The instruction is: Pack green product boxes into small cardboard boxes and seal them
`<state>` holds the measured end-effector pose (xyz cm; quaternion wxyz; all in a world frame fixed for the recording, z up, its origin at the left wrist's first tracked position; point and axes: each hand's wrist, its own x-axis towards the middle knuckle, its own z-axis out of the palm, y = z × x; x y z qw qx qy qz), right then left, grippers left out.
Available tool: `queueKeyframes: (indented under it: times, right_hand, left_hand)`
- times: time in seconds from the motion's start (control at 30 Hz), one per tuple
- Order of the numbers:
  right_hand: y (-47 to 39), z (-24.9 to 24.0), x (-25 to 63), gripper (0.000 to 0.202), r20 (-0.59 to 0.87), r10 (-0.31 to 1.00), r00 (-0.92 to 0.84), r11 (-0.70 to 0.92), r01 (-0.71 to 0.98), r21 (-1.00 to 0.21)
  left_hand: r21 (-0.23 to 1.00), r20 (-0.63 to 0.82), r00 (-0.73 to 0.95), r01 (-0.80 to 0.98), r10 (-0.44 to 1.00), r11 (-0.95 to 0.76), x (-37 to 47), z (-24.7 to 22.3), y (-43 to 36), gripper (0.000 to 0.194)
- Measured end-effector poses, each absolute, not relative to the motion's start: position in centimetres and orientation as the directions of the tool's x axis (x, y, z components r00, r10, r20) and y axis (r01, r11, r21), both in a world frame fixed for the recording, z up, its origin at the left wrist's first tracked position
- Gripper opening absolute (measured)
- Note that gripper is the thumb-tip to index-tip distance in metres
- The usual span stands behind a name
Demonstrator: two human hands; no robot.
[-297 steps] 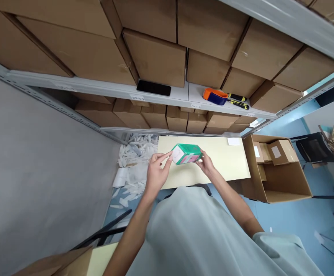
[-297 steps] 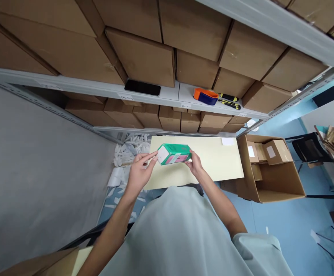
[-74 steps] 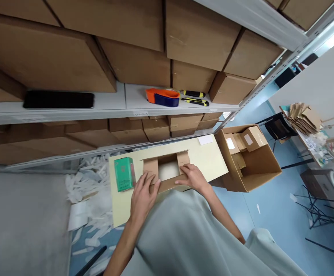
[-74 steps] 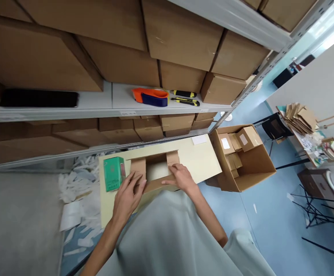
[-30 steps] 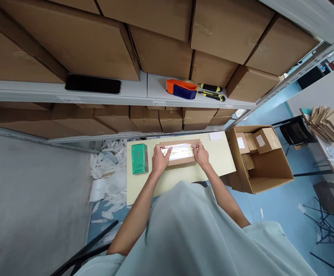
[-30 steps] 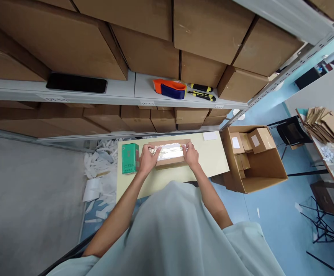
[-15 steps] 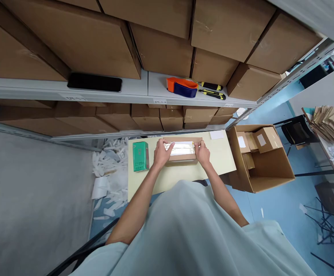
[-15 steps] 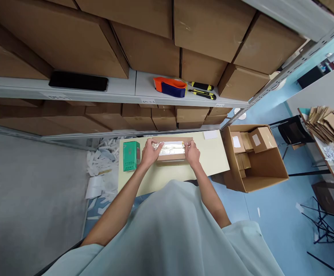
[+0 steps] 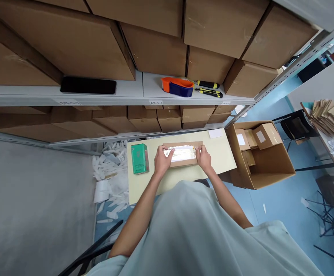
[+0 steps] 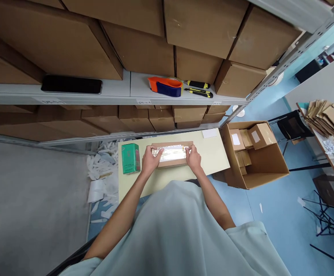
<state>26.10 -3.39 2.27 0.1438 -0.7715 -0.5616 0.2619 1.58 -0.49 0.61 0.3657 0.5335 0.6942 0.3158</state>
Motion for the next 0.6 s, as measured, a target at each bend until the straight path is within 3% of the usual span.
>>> queueKeyframes:
  times: [0.13,0.23,0.33,0.5,0.6]
  right_hand:
    - [-1.6,2.9,26.9,0.03,-0.249,0.949,0.193,-0.306,0.753,-0.583]
    - [-2.3,2.4,28.0,0.04,-0.223,0.948,0.227,-0.318,0.648,-0.692]
    - [-3.0,0.8,29.7,0.044,-0.313,0.899,0.307,-0.426,0.446,-0.787]
    - [-1.3,-3.4,32.0,0.05,-0.566,0.739,0.365,-0.661,0.228,-0.715]
    - [0.6,-5.7,31.8,0.058,-0.714,0.644,0.276,-0.763,0.155,-0.628]
  left_hand:
    - [0.823,-0.177,-0.154,0.519,0.972,0.232,1.7,0.6,0.7,0.033]
    - [0.846,-0.151,-0.139,0.494,0.979,0.201,1.1,0.1,-0.6,0.058]
    - [0.843,-0.125,-0.147,0.506,0.981,0.183,0.0,-0.3,-2.7,0.082]
    - [0.81,-0.099,-0.102,0.57,0.99,0.14,-2.2,0.2,-5.1,0.075]
    - [0.804,-0.124,-0.073,0.578,0.99,0.143,-3.3,0.6,-6.0,0.073]
